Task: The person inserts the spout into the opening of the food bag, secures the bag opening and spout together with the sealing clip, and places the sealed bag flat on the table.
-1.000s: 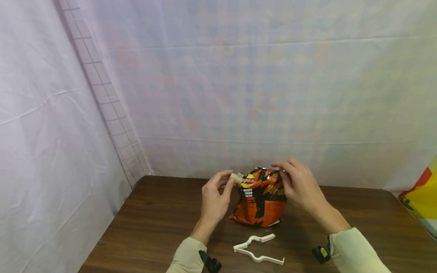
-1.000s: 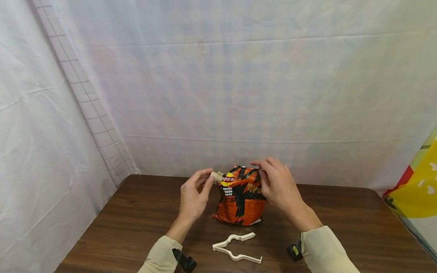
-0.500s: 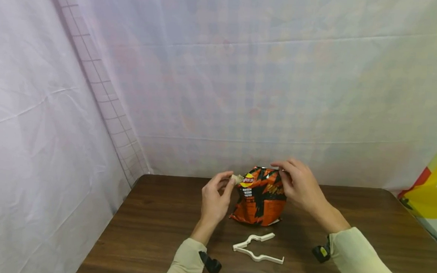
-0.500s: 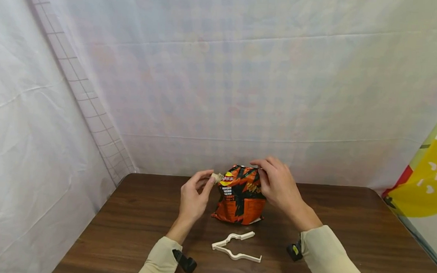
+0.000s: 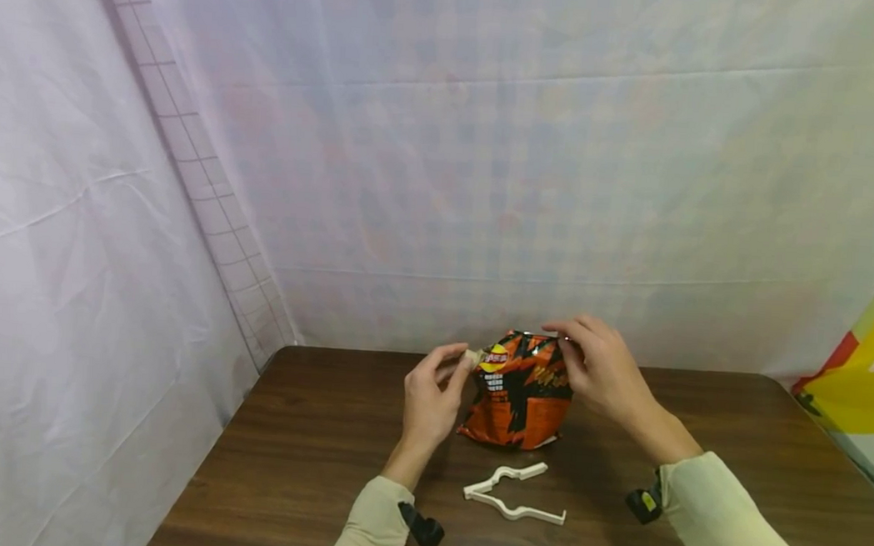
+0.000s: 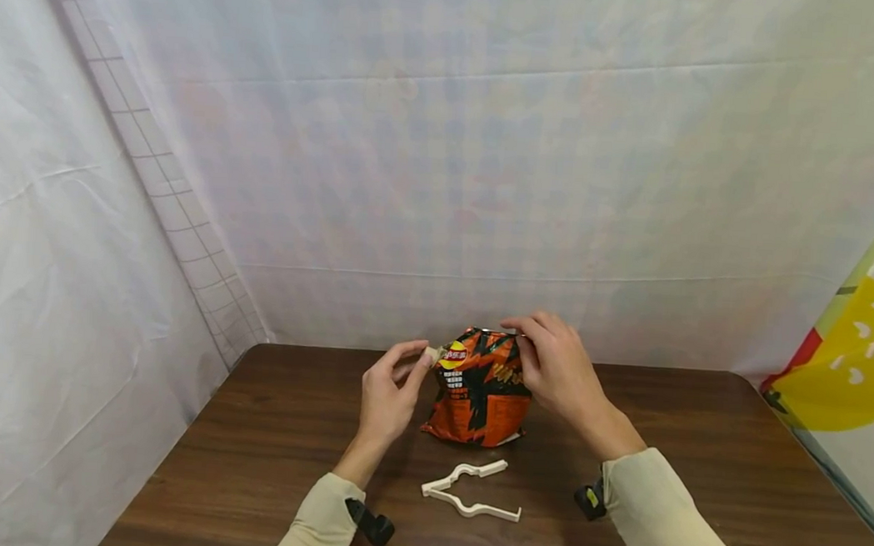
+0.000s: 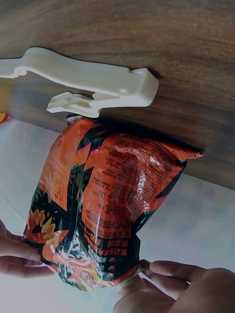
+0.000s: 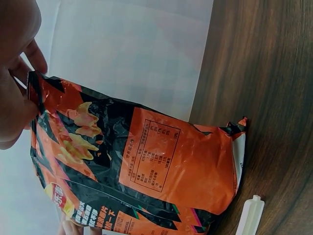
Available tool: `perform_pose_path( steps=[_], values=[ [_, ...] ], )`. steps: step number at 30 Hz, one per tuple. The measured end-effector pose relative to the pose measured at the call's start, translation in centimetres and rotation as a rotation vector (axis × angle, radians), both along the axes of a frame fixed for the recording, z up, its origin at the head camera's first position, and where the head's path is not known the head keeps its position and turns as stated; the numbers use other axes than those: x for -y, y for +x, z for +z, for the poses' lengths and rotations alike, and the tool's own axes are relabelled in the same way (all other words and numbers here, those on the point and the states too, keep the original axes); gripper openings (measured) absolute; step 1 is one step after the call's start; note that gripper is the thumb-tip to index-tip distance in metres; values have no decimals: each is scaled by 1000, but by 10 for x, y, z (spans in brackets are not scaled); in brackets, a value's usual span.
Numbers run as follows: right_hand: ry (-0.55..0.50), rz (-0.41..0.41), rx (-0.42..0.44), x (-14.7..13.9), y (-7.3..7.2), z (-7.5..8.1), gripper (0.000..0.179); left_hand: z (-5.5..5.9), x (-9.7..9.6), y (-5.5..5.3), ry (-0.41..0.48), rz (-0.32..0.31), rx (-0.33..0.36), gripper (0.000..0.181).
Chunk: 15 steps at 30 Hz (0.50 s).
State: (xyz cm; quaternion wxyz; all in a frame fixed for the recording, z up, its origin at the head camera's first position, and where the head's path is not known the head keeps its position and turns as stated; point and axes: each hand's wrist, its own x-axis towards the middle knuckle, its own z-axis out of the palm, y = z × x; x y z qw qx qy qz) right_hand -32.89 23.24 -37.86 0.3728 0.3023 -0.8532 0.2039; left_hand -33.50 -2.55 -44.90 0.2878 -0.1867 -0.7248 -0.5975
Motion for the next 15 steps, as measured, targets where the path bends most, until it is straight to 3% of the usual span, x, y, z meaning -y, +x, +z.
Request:
perform_pose_path(
  steps=[10,15],
  values=[
    [6,-14,13,1,1,1,32,-2,-2,-1,42,-13,-4,23],
    [6,10,13,7,5,6,28,3,-2,4,36,-11,10,23]
  ],
)
